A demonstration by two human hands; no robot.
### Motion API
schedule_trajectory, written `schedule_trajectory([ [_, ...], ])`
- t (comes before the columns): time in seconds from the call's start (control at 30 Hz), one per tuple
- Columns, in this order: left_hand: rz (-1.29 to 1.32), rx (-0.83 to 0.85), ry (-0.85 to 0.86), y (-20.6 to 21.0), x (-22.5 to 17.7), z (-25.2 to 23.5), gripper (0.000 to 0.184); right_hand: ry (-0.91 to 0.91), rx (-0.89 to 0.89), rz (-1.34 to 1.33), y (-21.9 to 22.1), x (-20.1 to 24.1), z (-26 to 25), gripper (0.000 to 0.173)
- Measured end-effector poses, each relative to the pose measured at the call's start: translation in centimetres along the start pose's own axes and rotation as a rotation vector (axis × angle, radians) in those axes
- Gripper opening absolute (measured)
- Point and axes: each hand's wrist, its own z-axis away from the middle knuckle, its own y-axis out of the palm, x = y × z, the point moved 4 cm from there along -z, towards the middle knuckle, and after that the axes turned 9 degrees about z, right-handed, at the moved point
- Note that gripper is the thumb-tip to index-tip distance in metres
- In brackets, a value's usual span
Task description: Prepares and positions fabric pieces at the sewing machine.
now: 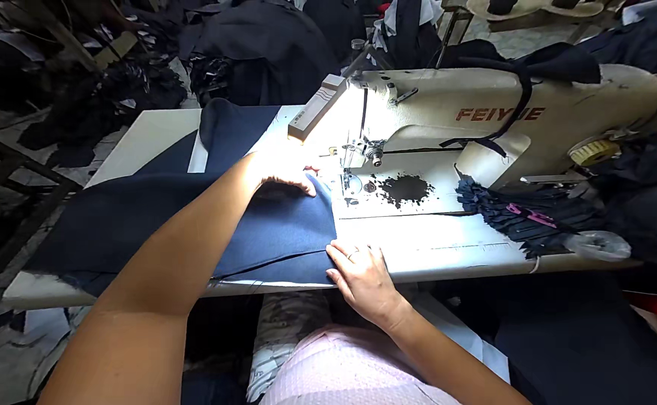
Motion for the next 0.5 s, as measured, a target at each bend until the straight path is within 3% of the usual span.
schedule_trajectory([
  [0.2, -0.137, -0.003, -0.139, 0.8, -0.4, -0.7, 0.031, 0.006, -0.007, 0.000, 0.1, 0.0, 0.0, 0.041],
  [0.3, -0.044, -0.070, -0.147, 2.6, -0.3, -1.4, 0.025, 0.006, 0.002, 0.002, 0.0, 0.1, 0.0, 0.040],
  [0.5, 0.114, -0.198, -0.082, 4.7, 0.6, -1.7, 0.032, 0.009, 0.000, -0.005, 0.0, 0.1, 0.0, 0.039],
])
